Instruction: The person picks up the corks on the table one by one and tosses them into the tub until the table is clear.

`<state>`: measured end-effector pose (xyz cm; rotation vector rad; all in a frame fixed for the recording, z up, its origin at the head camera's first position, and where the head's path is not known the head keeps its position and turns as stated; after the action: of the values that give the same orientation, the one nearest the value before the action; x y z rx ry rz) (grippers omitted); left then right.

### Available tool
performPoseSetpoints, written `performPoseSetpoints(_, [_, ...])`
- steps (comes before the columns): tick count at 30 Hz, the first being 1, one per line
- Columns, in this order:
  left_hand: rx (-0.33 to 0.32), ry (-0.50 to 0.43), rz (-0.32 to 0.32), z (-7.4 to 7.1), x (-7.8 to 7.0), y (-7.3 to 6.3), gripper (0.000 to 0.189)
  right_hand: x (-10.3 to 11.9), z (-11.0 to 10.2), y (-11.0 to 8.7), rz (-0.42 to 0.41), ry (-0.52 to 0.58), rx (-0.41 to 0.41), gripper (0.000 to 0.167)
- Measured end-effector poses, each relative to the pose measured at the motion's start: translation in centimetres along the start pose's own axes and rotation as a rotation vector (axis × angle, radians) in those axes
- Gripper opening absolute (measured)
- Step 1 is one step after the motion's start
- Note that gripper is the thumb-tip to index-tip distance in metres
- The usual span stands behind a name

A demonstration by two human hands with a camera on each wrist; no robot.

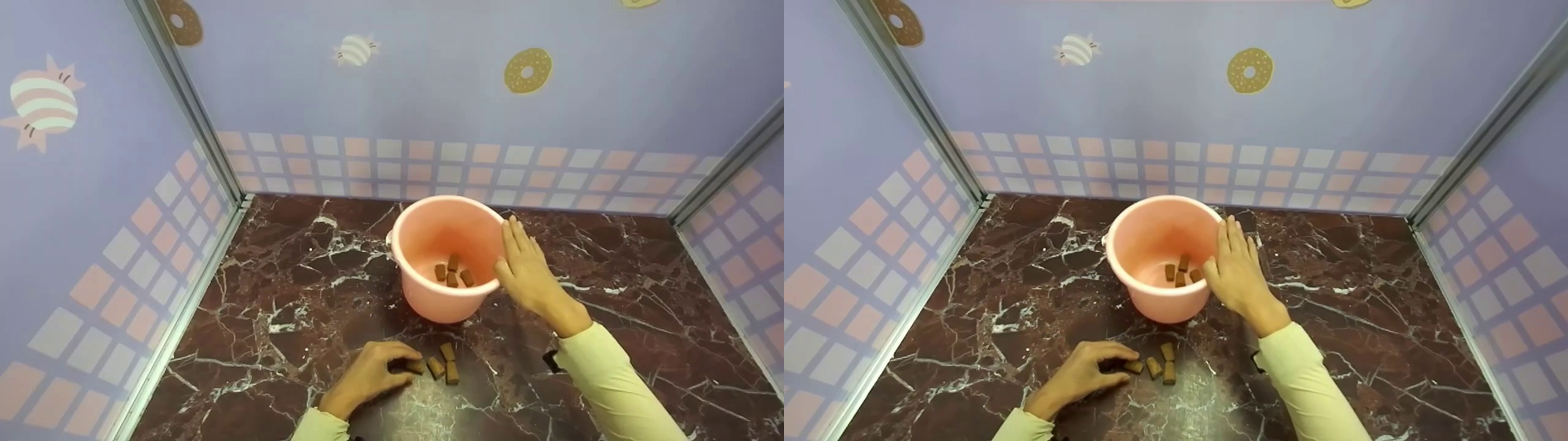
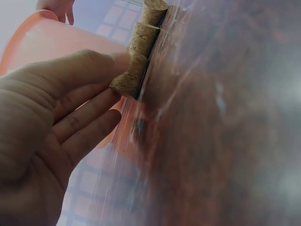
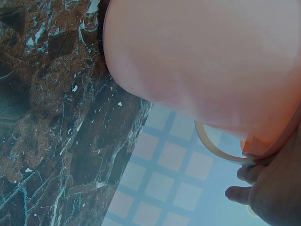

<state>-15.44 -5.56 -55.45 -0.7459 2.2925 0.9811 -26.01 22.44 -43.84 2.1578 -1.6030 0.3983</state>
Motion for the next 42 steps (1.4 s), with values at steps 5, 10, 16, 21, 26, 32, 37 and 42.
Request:
performPoseSetpoints(5, [0.004,0.02,-0.007,0.11,0.12,0.09,0.036,0.05,-0.06,-0.03,-0.006,0.002,-0.003,0.07])
performPoseSetpoints(10, [0.016,0.024,-0.035,0.25,0.3,0.02,0.035,0.04,-0.09,-0.02,0.0,0.005,0.003,0.07])
performPoseSetpoints(16, [0.01,0.026,-0.056,0.33,0.46,0.09,0.033,0.03,-0.09,0.03,0.001,0.005,0.0,0.07])
performPoseSetpoints(21, [0.021,0.028,-0.066,0.39,0.37,0.17,0.033,0.05,-0.1,0.0,-0.001,0.007,-0.001,0.07])
performPoseSetpoints(26, [0.036,0.03,-0.075,0.48,0.18,0.27,0.032,0.03,-0.03,0.05,-0.005,0.001,0.001,0.07])
performPoseSetpoints(32, [0.049,0.034,-0.06,0.66,0.08,0.28,0.029,-0.04,0.04,0.06,-0.002,0.01,-0.004,0.07])
performPoseSetpoints(37, [0.053,0.046,-0.051,0.81,0.1,0.22,0.028,-0.12,0.07,0.02,0.004,0.017,-0.007,0.07])
performPoseSetpoints(42, [0.046,0.052,-0.043,0.87,0.13,0.23,0.029,-0.06,0.04,-0.01,0.002,0.017,-0.008,0.07])
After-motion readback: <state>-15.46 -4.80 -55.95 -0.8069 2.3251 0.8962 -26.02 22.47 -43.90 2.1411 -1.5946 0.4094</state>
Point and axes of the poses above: each hand's wrist, its own y-axis towards the middle knuckle, its own z-axis out of the palm, x = y × z, the point moved 5 cm from there along y, towards the middle knuckle, and after that the axes turned 4 degrees about z, right-handed, at the moved point
